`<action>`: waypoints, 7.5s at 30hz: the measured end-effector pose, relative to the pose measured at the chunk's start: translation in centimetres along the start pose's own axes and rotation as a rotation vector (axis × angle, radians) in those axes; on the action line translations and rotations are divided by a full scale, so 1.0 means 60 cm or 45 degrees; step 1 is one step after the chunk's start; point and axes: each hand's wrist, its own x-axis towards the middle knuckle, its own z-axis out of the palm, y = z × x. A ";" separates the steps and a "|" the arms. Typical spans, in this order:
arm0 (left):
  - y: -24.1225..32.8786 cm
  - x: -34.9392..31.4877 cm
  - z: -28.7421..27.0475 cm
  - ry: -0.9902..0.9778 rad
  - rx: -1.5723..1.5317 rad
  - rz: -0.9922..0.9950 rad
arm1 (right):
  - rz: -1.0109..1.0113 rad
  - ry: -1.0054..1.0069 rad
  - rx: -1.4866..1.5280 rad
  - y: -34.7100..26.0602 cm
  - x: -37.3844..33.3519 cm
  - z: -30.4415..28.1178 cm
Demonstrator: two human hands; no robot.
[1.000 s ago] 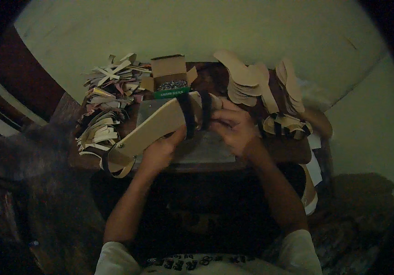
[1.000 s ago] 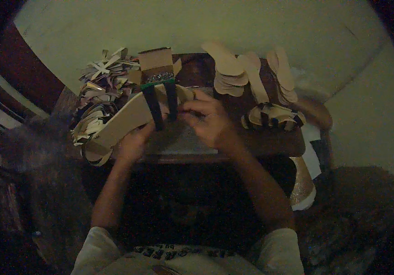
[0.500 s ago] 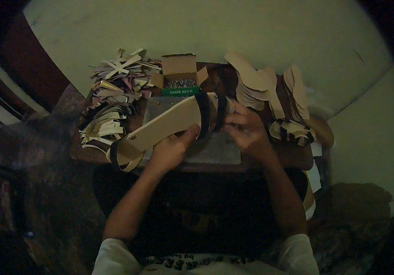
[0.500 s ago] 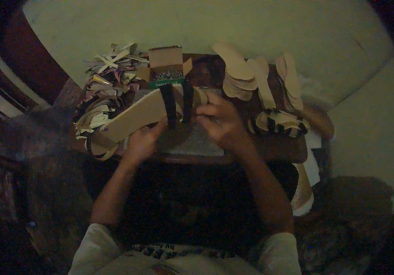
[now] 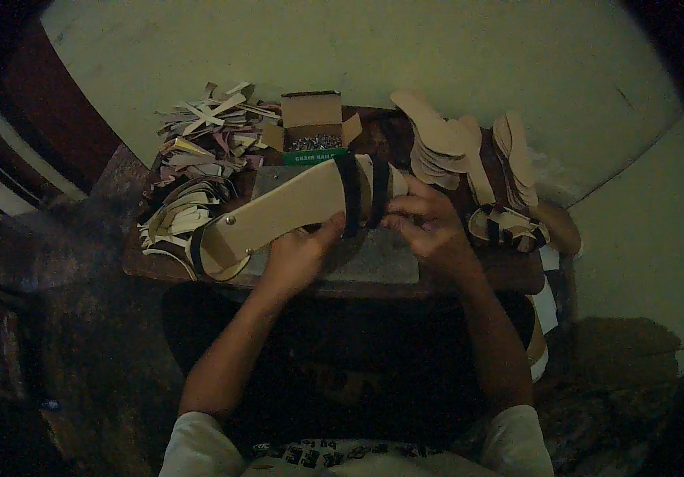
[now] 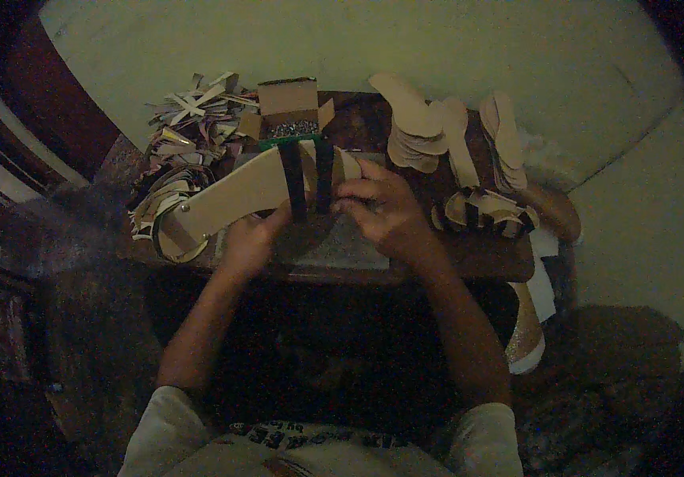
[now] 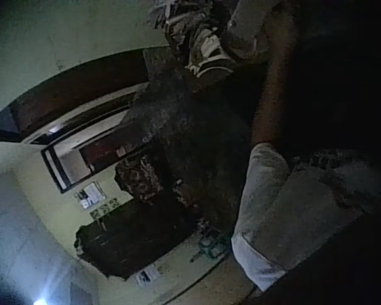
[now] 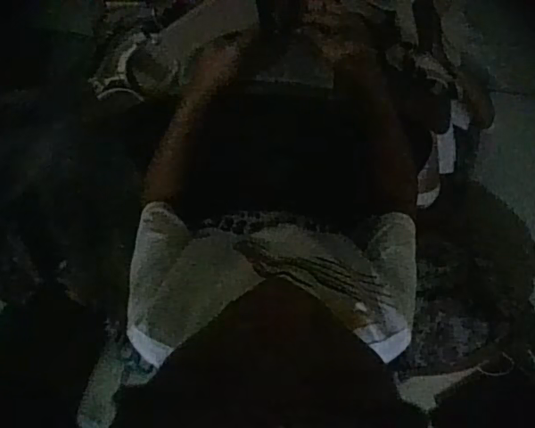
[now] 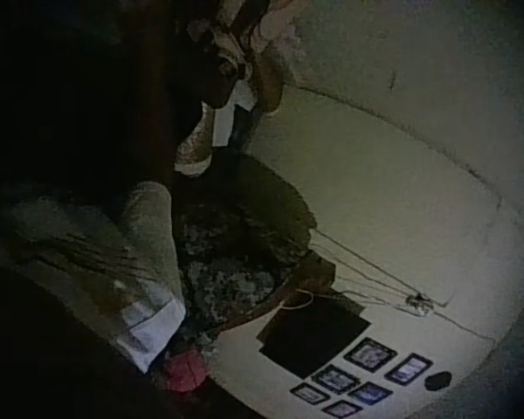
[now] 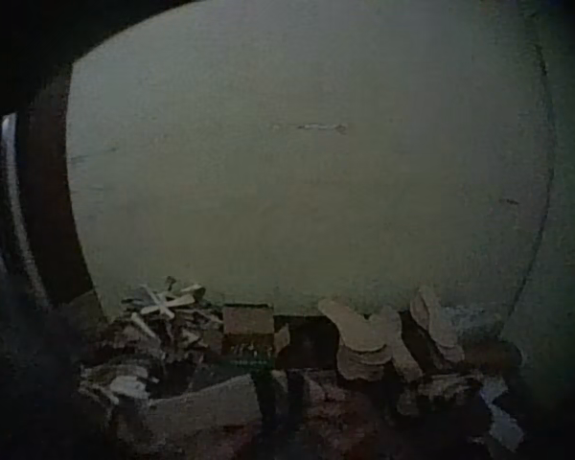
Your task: The person assembles a sandal by attaching a black strap to a beige sole using small metal fasteners. They position the strap, insert the fasteners, and press them into place to secure the components. After completing the sandal, they place it on a pile of finished items and pick up a new sole to begin the process again.
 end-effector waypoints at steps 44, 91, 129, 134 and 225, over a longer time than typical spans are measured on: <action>-0.006 0.009 0.018 0.025 -0.190 0.008 | 0.705 -0.152 0.356 -0.035 0.017 0.004; -0.020 0.015 0.018 0.115 -0.222 -0.042 | 0.800 -0.038 0.317 -0.028 0.012 0.047; -0.055 0.019 0.041 0.287 0.052 -0.144 | 0.678 0.036 0.111 -0.015 -0.006 0.075; -0.053 0.018 0.044 0.303 0.003 -0.122 | 0.681 0.084 0.144 -0.017 -0.005 0.082; -0.041 0.046 0.023 0.099 -0.551 -0.309 | 0.800 0.196 0.621 -0.003 0.018 0.036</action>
